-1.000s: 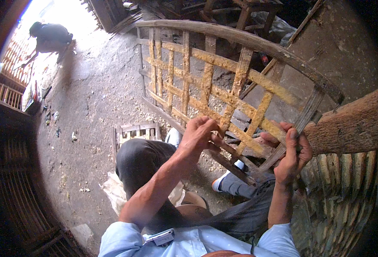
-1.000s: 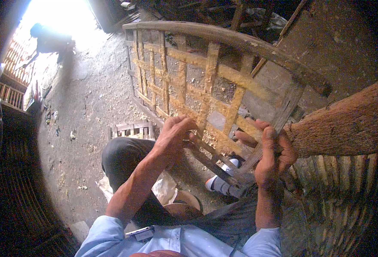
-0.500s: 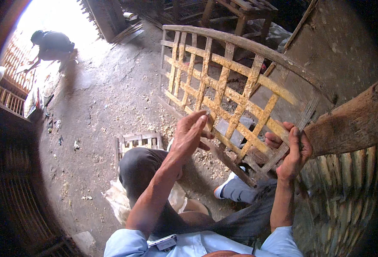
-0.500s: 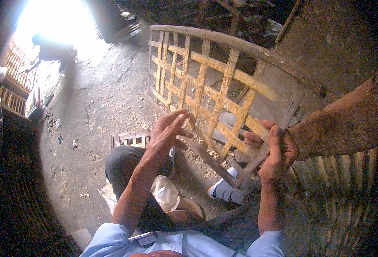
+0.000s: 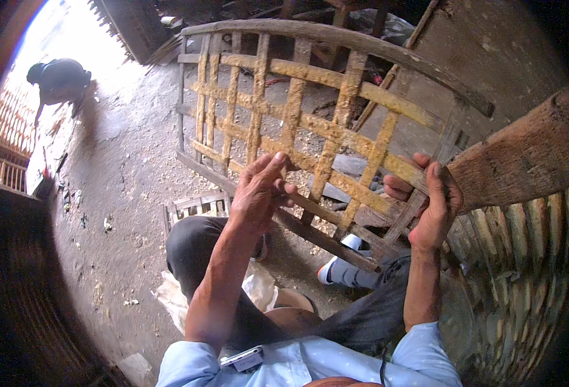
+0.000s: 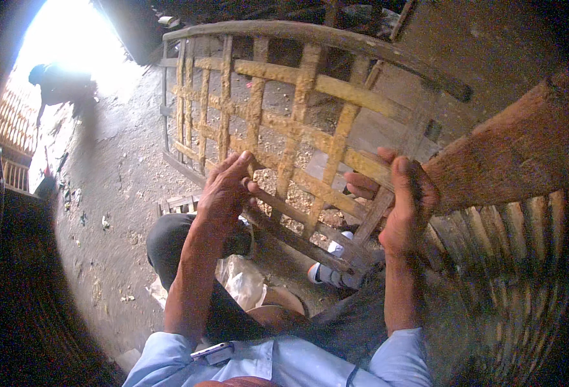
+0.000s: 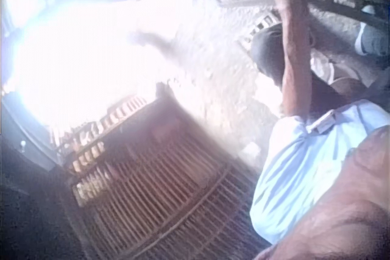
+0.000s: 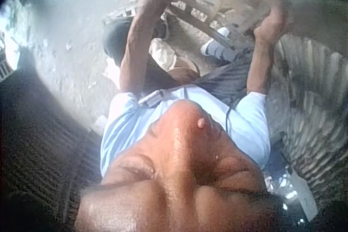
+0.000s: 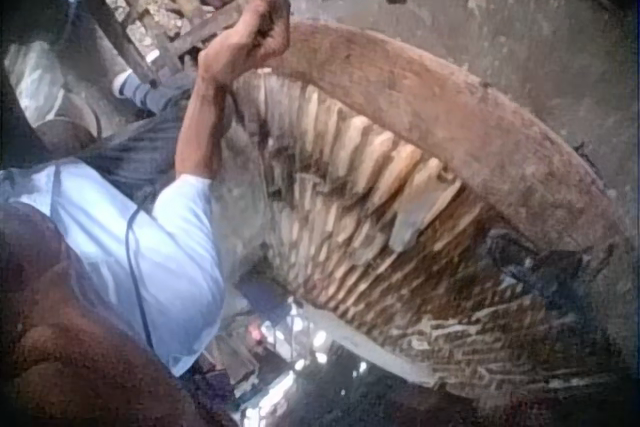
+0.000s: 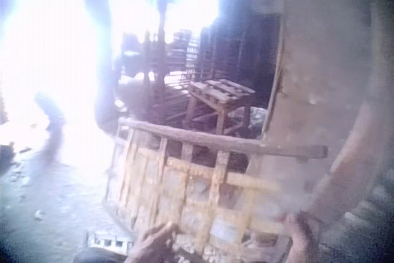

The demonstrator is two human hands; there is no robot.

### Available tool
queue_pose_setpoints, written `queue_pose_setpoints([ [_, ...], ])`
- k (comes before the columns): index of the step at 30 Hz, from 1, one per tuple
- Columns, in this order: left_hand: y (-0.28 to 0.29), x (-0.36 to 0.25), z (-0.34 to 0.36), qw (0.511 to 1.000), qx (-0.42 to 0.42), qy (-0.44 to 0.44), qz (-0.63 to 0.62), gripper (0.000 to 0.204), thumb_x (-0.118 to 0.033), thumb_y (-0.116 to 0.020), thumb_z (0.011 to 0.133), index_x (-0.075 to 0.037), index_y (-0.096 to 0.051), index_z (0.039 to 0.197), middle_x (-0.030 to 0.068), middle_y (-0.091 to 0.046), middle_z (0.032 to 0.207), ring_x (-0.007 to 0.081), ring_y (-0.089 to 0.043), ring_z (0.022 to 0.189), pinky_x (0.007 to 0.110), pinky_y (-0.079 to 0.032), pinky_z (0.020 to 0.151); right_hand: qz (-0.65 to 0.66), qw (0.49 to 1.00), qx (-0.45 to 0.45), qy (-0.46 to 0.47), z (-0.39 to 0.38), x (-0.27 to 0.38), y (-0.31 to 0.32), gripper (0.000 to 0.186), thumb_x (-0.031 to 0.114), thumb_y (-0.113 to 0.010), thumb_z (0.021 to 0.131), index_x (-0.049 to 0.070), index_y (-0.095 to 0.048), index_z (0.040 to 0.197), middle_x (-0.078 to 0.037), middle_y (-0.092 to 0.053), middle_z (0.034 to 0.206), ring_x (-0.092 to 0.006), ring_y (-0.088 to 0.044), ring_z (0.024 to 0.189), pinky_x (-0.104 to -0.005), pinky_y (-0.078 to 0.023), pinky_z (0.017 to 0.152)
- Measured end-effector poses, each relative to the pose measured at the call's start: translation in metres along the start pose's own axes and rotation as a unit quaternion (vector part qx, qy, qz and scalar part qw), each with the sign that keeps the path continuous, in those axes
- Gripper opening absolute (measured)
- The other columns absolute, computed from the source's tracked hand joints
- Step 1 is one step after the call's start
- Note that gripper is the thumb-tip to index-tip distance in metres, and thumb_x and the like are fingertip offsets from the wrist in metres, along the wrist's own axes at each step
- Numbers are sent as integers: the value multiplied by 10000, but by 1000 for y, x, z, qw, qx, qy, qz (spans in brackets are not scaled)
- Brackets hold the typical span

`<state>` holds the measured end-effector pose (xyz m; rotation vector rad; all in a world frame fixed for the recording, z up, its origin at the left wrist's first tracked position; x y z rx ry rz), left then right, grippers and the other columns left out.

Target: The person scrapes a wooden lattice frame with a small metal tool, removing loose material from the surface. They hold the frame with one hand and scrape with the other, occasionally adjusting their grip.

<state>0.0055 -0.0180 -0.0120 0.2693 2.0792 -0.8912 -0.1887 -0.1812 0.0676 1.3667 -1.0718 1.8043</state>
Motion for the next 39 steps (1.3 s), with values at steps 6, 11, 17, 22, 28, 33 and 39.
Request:
queue_pose_setpoints([
  [6, 3, 6, 6, 1000, 18, 6, -10, 239, -269, -615, 953, -50, -546, 1017, -22, -526, 713, 107, -655, 602, 234, -528, 495, -8, 1000, -8, -14, 2, 3, -3, 347, 288, -543, 986, -37, -613, 1087, -150, -678, 1009, -299, -720, 706, -380, -627, 596],
  [11, 4, 12, 8, 1000, 6, -27, 13, 238, -260, -605, 947, -32, -551, 992, -16, -506, 708, 115, -652, 596, 243, -519, 492, 7, 1000, 0, -28, 2, 0, 4, 338, 253, -520, 998, -64, -592, 1092, -150, -659, 1077, -304, -717, 711, -399, -636, 594],
  [17, 2, 13, 7, 998, -59, 10, -31, 276, -270, -598, 929, -2, -550, 976, -18, -442, 703, 140, -628, 557, 256, -505, 486, -24, 1000, -6, -14, -5, 3, -3, 345, 257, -522, 998, -69, -598, 1086, -180, -663, 1037, -299, -717, 697, -392, -636, 600],
  [22, 4, 10, 5, 998, -57, -8, -23, 269, -269, -571, 930, -4, -531, 946, -13, -444, 705, 141, -651, 580, 252, -522, 481, -42, 999, -9, -2, -9, 1, -6, 365, 276, -522, 999, -74, -611, 1054, -194, -670, 989, -301, -716, 687, -393, -636, 596],
  [28, -2, 7, 4, 998, -60, -6, 7, 216, -281, -550, 913, -78, -500, 856, 6, -445, 716, 146, -581, 589, 285, -447, 472, -58, 998, 3, 0, -11, 1, -7, 364, 286, -531, 992, -63, -601, 1069, -181, -665, 1012, -311, -717, 704, -370, -626, 578],
  [33, 5, 17, 9, 998, -59, -26, 25, 153, -200, -517, 915, -61, -495, 858, 22, -481, 711, 184, -609, 572, 290, -508, 495, -59, 998, 13, 34, -12, 2, -5, 354, 266, -530, 995, -74, -611, 1048, -182, -669, 1007, -309, -714, 678, -376, -632, 579],
  [39, 3, 11, 0, 995, 4, -12, -96, 181, -216, -538, 947, -38, -509, 932, 15, -495, 708, 180, -677, 618, 291, -555, 508, -65, 997, -8, 48, -15, 3, -1, 358, 271, -509, 1003, -68, -608, 1063, -188, -673, 1011, -287, -716, 686, -350, -624, 582],
])
Point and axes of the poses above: each hand's wrist, its own z-axis towards the middle knuckle, its own y-axis out of the back of the hand, x = y × z, the point moved 2 cm from there along z, towards the middle knuckle
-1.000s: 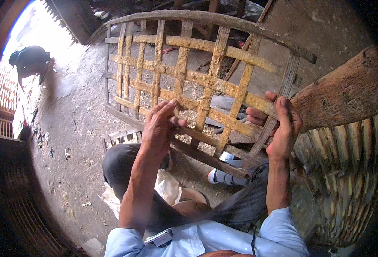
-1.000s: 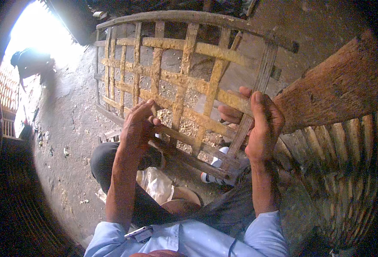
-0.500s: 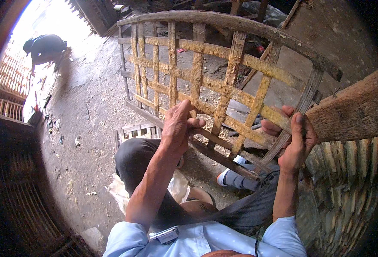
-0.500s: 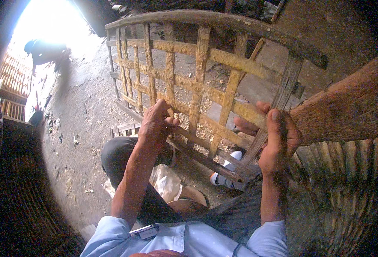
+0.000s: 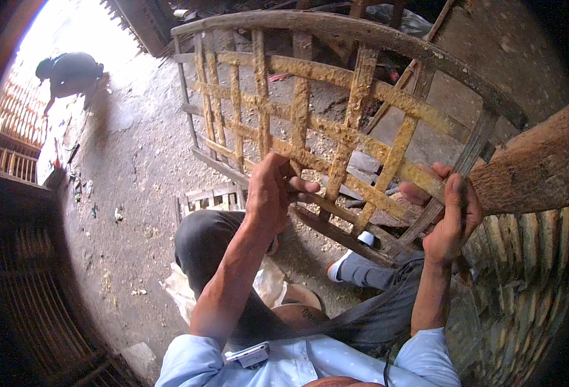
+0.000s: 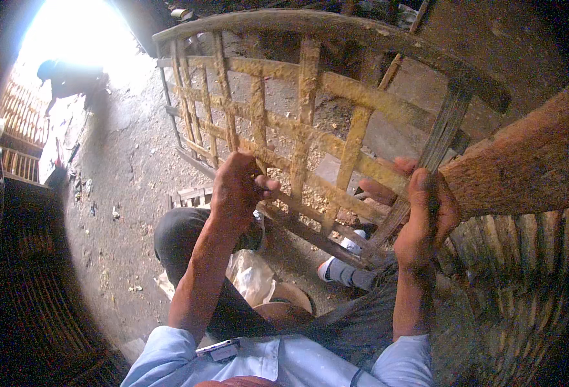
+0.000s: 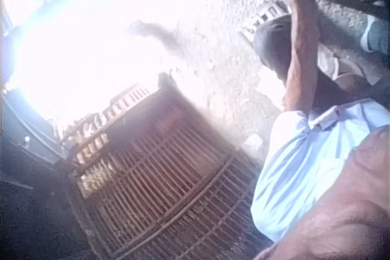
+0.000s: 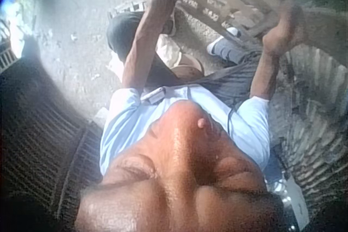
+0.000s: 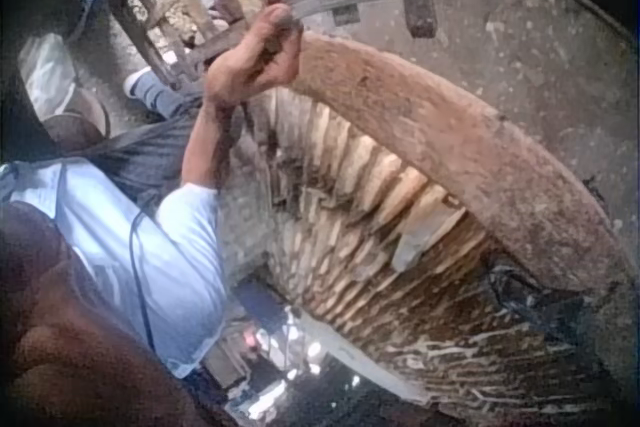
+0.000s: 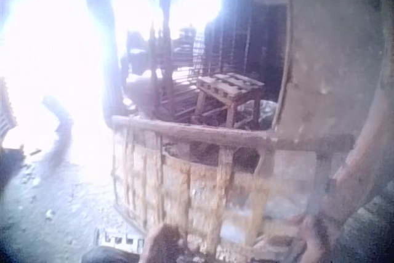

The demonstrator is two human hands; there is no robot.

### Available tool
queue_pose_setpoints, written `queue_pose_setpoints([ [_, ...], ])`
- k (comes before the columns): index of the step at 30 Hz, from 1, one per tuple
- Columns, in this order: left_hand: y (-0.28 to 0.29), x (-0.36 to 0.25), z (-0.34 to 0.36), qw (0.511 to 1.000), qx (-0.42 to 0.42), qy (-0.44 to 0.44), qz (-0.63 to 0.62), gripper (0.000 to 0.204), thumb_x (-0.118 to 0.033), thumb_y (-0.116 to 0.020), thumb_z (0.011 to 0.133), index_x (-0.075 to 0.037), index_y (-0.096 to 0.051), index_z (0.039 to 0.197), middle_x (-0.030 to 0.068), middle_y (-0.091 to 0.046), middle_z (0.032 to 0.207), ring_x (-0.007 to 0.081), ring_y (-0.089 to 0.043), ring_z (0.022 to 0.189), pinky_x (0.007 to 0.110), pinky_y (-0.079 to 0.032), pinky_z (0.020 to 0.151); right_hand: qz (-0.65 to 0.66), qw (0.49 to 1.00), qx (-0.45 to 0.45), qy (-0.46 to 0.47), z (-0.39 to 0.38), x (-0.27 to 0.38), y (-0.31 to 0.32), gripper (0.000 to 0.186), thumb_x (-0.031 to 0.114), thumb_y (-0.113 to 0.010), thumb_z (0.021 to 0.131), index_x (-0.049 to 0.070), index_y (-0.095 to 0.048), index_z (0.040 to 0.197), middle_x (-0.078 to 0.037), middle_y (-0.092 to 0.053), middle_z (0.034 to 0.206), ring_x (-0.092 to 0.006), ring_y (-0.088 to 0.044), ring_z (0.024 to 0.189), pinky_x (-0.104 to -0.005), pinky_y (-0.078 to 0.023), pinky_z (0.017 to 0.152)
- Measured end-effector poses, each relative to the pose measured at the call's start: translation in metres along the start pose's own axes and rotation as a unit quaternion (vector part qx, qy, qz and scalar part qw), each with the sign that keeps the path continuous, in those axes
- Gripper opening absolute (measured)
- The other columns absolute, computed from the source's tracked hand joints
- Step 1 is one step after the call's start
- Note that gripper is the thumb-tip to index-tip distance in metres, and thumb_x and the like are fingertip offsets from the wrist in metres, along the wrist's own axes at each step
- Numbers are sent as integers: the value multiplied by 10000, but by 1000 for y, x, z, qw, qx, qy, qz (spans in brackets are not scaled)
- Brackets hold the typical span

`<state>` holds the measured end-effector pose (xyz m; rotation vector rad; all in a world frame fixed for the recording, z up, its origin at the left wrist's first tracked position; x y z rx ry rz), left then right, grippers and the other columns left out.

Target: The person scrapes a wooden lattice frame with a small metal tool, removing loose material from the surface. They hold the frame with one hand and scrape with the other, occasionally adjusting their grip.

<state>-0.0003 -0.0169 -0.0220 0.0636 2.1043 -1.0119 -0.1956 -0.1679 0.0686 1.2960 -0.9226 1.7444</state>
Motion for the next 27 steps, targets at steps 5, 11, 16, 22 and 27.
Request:
queue_pose_setpoints([
  [5, -9, 1, 3, 996, 7, 2, 86, 276, -358, -597, 948, -86, -560, 979, 6, -478, 674, 119, -548, 506, 256, -454, 464, -10, 999, -12, -41, 7, -1, 6, 400, 313, -489, 1007, -61, -579, 1119, -209, -667, 1052, -276, -718, 730, -357, -622, 628],
  [11, 0, -1, 9, 995, -43, -23, 83, 254, -348, -623, 942, -112, -529, 950, -26, -468, 638, 107, -615, 517, 239, -492, 439, 10, 994, 104, -34, 15, -5, 1, 426, 323, -518, 993, -42, -546, 1212, -208, -655, 1112, -300, -708, 884, -384, -620, 713],
  [16, 7, 2, 13, 997, -69, -22, 39, 283, -370, -662, 923, -114, -547, 954, -28, -516, 705, 72, -552, 482, 221, -421, 391, -64, 982, 180, -8, 17, -23, 15, 302, 229, -581, 969, -34, -644, 1103, -176, -650, 1118, -261, -695, 915, -367, -627, 719],
  [22, -6, -4, 4, 996, -54, -19, 63, 273, -338, -664, 928, -88, -563, 972, 14, -606, 853, 64, -548, 503, 182, -435, 422, -23, 982, 166, -84, 12, -10, -5, 213, 150, -609, 952, -18, -673, 1066, -118, -685, 1036, -198, -683, 868, -316, -617, 692],
  [27, -7, -8, 6, 994, 12, -13, 112, 315, -309, -646, 941, -21, -592, 1057, 68, -648, 998, 68, -613, 643, 217, -532, 517, 1, 979, 161, -126, 10, -10, -8, 195, 128, -609, 945, -26, -660, 1054, -145, -677, 1044, -266, -697, 868, -363, -640, 641],
])
Point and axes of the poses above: each hand's wrist, its own z-axis towards the middle knuckle, its own y-axis out of the back of the hand, x = y × z, the point moved 2 cm from there along z, towards the middle knuckle
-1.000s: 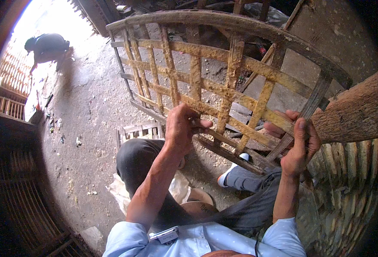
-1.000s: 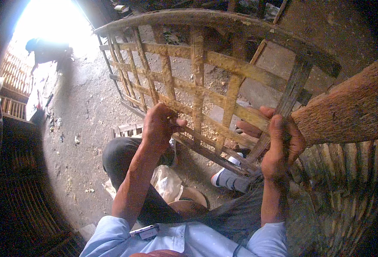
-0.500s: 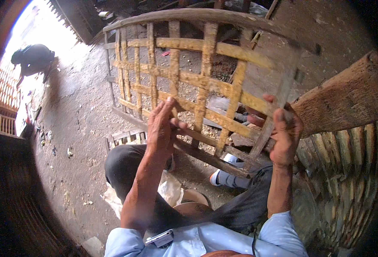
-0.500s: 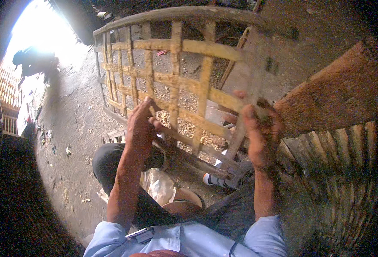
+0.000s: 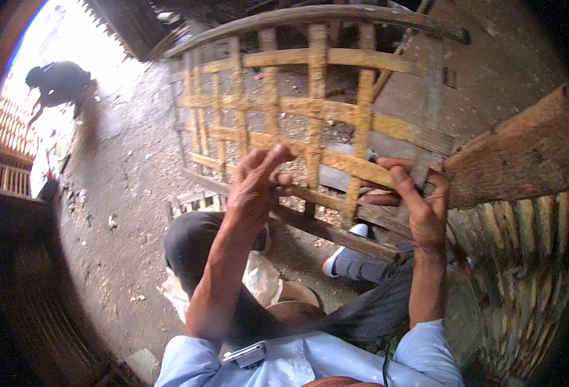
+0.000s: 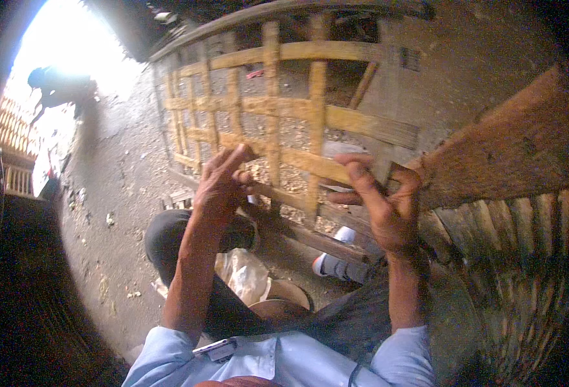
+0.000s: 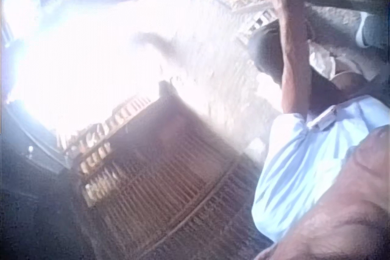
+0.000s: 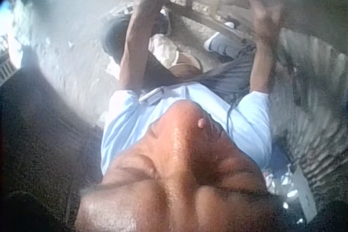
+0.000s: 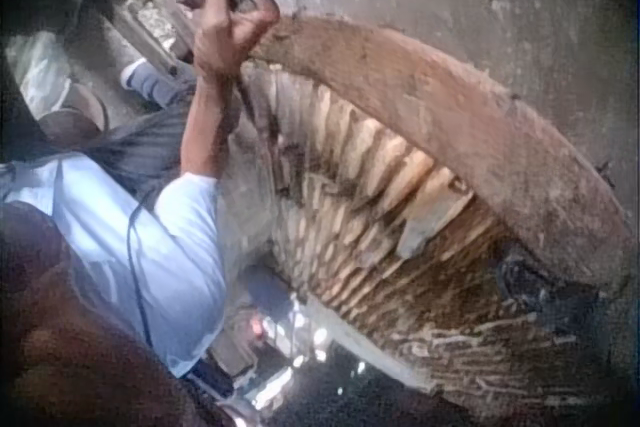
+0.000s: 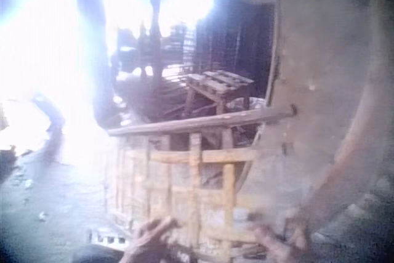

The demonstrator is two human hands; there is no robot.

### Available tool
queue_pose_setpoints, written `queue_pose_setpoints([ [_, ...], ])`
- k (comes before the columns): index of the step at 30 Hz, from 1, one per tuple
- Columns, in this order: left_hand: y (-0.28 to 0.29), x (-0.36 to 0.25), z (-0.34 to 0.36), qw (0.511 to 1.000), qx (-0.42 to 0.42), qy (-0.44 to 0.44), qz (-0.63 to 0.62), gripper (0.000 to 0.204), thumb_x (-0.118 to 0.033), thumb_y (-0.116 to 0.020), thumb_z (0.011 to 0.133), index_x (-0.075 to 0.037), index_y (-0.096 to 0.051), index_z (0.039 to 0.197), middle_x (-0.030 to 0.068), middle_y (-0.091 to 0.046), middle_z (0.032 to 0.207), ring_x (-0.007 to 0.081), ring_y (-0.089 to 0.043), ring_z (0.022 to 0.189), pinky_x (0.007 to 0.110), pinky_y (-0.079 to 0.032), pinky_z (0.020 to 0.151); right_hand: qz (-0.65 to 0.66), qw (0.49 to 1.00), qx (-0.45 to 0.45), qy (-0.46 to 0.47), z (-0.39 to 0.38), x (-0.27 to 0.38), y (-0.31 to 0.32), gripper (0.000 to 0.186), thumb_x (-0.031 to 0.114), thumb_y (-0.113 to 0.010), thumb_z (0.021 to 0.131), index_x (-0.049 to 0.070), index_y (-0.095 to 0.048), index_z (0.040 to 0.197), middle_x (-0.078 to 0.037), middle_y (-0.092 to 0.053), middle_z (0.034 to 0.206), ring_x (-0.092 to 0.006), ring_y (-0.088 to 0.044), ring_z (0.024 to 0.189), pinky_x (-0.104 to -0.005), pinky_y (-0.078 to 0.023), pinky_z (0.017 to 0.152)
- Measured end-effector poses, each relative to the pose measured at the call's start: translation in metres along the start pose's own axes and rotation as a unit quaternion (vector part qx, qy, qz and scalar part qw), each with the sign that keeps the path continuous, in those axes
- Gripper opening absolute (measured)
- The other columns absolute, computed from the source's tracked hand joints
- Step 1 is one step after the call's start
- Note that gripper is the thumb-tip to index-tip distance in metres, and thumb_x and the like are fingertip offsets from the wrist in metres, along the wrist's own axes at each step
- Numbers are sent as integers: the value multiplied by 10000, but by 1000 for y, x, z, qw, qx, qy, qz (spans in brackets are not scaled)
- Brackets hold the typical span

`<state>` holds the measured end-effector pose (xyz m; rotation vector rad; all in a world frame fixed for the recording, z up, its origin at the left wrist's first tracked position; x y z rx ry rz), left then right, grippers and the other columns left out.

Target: The person scrapes a wooden lattice frame with a small metal tool, removing loose material from the surface. They hold the frame with one hand and scrape with the other, occasionally adjusting their grip.

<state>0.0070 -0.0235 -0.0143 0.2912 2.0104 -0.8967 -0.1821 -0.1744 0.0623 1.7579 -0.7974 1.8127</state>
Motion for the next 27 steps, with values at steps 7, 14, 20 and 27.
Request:
queue_pose_setpoints([
  [7, 6, -14, -5, 992, -29, -8, 122, 321, -223, -559, 978, 51, -552, 1146, 134, -652, 1052, 188, -695, 757, 294, -601, 571, -33, 997, -55, 30, 0, -2, 10, 246, 186, -601, 953, -35, -654, 1048, -154, -678, 998, -290, -714, 765, -358, -638, 611],
  [14, 32, -28, -2, 982, -80, -169, 33, 479, -258, -560, 974, 87, -445, 1286, 246, -470, 1254, 226, -691, 773, 268, -608, 473, -30, 993, -51, 105, -8, 0, 25, 149, 58, -588, 936, -7, -623, 1066, -147, -674, 1019, -265, -696, 796, -378, -638, 601],
  [20, 30, -34, 2, 992, -39, -112, -39, 394, -355, -604, 958, 27, -582, 1052, 91, -646, 906, 84, -627, 522, 258, -594, 477, -66, 985, 18, 160, -5, -1, 25, 163, 96, -624, 923, -36, -632, 1018, -133, -683, 984, -258, -698, 741, -391, -638, 606],
  [27, 28, -42, -6, 991, -23, -115, -60, 213, -230, -616, 962, -28, -619, 1026, -25, -594, 698, 49, -606, 531, 204, -520, 449, -12, 993, -52, 105, 0, 0, 27, 233, 184, -619, 937, -38, -647, 1002, -111, -638, 957, -250, -681, 724, -454, -646, 576],
])
Point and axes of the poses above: each hand's wrist, its own z-axis towards the middle knuckle, its own y-axis out of the back of the hand, x = y × z, the point moved 2 cm from there along z, towards the middle knuckle
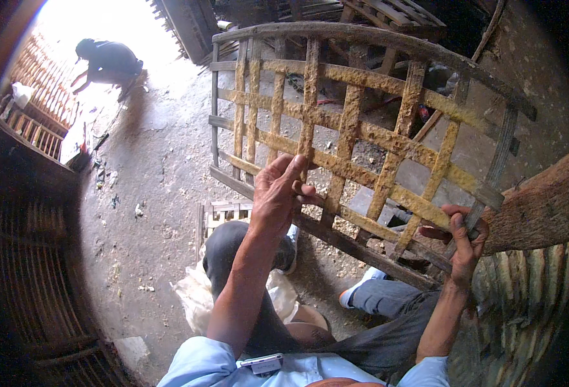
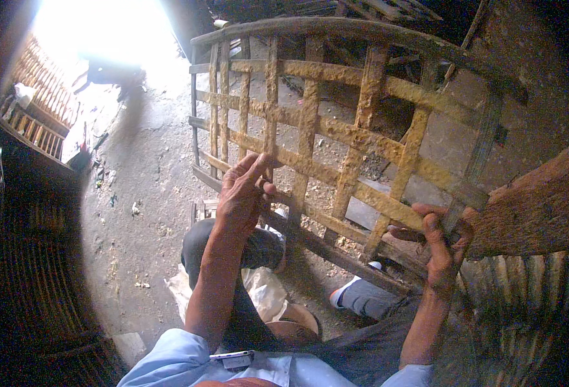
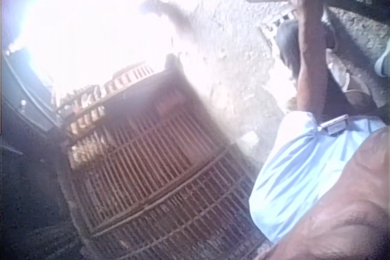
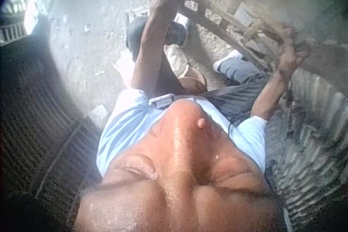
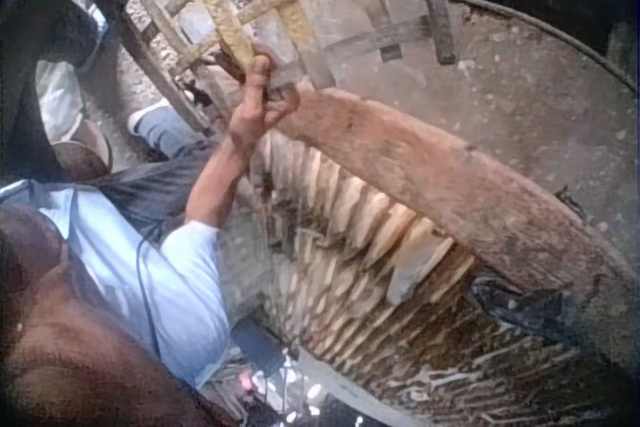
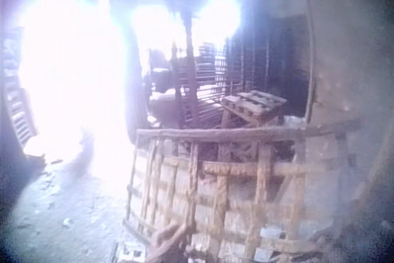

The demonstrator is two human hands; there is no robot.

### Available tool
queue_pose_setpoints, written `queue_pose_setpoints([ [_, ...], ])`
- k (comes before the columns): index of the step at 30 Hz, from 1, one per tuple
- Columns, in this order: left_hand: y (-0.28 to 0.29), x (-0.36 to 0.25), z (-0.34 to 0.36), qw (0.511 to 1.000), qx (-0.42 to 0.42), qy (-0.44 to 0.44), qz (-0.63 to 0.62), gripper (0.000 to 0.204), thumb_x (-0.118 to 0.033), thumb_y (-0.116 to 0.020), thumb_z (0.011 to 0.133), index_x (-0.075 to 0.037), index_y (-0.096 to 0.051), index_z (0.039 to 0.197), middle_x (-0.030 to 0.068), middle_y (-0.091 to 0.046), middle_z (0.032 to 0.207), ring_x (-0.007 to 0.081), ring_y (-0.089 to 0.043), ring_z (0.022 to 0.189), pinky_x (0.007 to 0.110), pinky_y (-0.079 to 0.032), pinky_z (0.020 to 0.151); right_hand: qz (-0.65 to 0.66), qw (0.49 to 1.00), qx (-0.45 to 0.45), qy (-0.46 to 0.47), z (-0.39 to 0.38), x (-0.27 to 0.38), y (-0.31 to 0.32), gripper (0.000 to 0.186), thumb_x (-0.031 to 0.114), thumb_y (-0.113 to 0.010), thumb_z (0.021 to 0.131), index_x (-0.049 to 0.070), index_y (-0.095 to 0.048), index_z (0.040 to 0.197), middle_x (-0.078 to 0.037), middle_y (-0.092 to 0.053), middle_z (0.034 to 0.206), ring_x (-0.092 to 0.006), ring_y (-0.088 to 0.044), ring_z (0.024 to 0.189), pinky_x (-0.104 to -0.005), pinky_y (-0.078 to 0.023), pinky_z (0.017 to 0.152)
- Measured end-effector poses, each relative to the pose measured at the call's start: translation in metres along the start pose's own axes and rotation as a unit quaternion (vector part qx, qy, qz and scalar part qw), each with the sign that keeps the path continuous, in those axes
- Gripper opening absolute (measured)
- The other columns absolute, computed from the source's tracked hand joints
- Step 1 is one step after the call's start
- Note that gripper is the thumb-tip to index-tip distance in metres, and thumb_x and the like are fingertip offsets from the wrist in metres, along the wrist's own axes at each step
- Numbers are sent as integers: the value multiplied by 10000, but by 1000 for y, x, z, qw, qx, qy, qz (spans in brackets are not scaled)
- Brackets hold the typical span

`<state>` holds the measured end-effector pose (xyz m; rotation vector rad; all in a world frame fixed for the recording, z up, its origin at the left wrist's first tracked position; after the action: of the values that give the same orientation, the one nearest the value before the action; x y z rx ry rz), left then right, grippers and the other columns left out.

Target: The person scrapes a wooden lattice frame with a small metal tool, removing loose material from the surface. They hold the frame with one hand and scrape with the other, occasionally adjusting their grip.

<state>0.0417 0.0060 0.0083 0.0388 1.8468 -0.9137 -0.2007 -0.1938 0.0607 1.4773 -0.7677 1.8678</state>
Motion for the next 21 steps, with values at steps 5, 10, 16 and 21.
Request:
queue_pose_setpoints([
  [5, 4, 4, 0, 998, -52, 35, -13, 251, -244, -600, 939, -2, -580, 1001, 36, -523, 848, 109, -648, 605, 273, -574, 470, -5, 1000, 21, -1, -4, 8, -6, 186, 147, -646, 915, -24, -666, 985, -125, -682, 985, -218, -684, 805, -366, -622, 660],
  [10, 18, 13, 1, 993, -106, 52, -23, 316, -307, -601, 892, -24, -534, 1014, 36, -435, 870, 152, -637, 566, 303, -572, 460, -135, 989, 52, 27, -8, 4, -1, 179, 164, -665, 893, 7, -703, 971, -82, -711, 954, -180, -664, 845, -332, -512, 814],
  [16, 3, 4, -4, 989, -129, 53, 41, 232, -324, -549, 906, -98, -508, 872, 21, -484, 724, 109, -529, 543, 264, -426, 426, -126, 992, 13, 24, -9, 10, -6, 169, 176, -688, 872, 18, -726, 917, -78, -721, 897, -154, -648, 809, -300, -493, 774],
  [21, 22, 19, 2, 993, -110, 33, 33, 346, -335, -583, 920, -6, -530, 1011, 89, -577, 884, 146, -650, 563, 253, -503, 386, -159, 985, 22, 67, -10, 11, -7, 181, 193, -698, 864, 21, -731, 909, -68, -722, 887, -133, -638, 791, -277, -481, 737],
])
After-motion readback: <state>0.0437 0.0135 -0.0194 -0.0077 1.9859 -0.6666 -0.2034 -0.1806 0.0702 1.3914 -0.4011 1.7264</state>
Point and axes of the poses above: each hand's wrist, its own z-axis towards the middle knuckle, its own y-axis out of the back of the hand, x = y × z, the point moved 2 cm from there along z, towards the middle knuckle
